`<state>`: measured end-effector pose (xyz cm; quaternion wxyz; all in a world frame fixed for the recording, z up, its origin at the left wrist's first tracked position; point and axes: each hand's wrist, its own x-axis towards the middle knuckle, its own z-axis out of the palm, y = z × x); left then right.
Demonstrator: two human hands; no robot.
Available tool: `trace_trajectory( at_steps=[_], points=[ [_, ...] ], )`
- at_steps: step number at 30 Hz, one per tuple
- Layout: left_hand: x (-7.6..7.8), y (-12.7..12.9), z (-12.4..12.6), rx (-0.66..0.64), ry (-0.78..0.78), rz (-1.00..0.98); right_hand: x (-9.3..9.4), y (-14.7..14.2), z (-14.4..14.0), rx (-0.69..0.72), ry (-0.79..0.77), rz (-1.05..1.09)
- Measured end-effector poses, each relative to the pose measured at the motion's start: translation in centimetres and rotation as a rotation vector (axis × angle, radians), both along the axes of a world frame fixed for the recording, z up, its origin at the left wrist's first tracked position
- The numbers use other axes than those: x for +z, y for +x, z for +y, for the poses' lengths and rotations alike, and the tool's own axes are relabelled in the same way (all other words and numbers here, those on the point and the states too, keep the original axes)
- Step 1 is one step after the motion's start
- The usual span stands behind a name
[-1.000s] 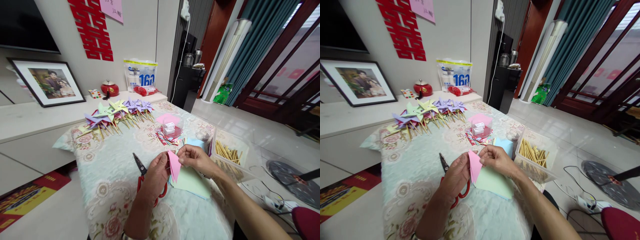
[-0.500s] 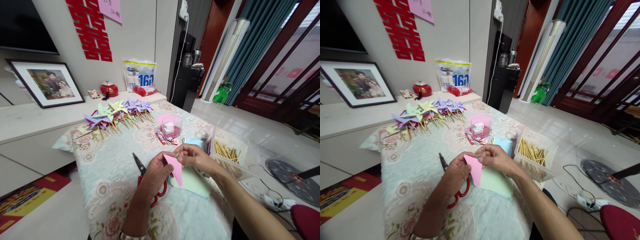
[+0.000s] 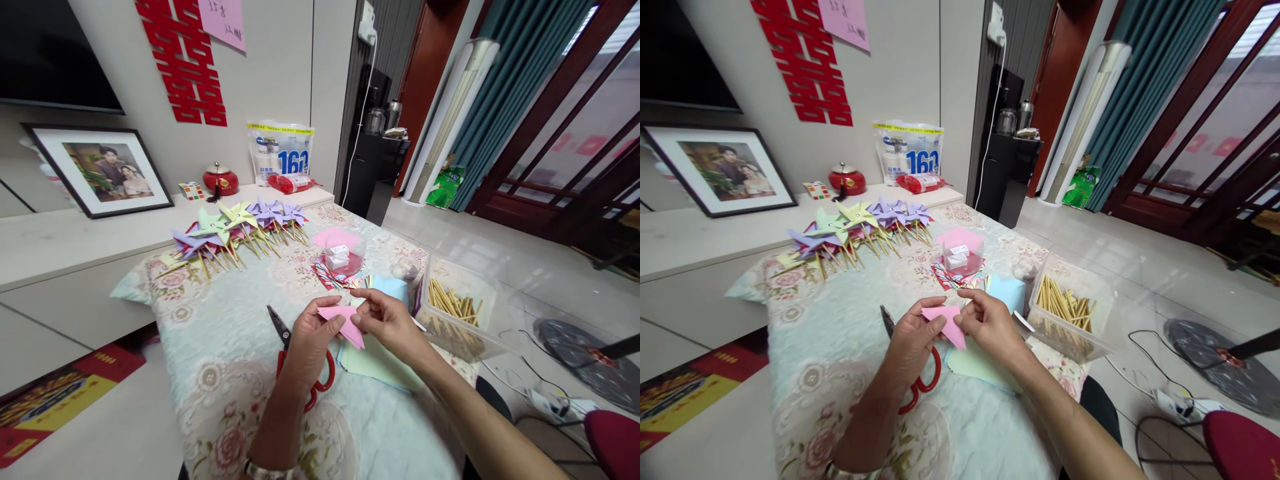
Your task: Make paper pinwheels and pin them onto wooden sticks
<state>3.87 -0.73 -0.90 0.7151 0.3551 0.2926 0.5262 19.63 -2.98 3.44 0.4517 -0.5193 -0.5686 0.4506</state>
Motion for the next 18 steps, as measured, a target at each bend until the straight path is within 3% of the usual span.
trace_trajectory(
  at_steps=[5,9,14,18],
  points=[
    [-0.3,-0.5,0.6,0.083,-0.034,0.011,0.2,-0.6,0.0,-0.061,0.171,-0.208],
    [0.0,-1.8,1.6,0.223,-0.142,-0.253,0.0,-1.6,-0.5,-0.129,0.151,-0.244],
    [0.6,-3.2,1.9,0.300,-0.154,-0.448,-1.4,-5.8,-2.7,0.129,0.119,-0.655],
    [0.8,-3.7,1.6,0.275,-0.165,-0.478,-2.5,-9.2,-4.0,0.236,0.070,-0.805]
  ],
)
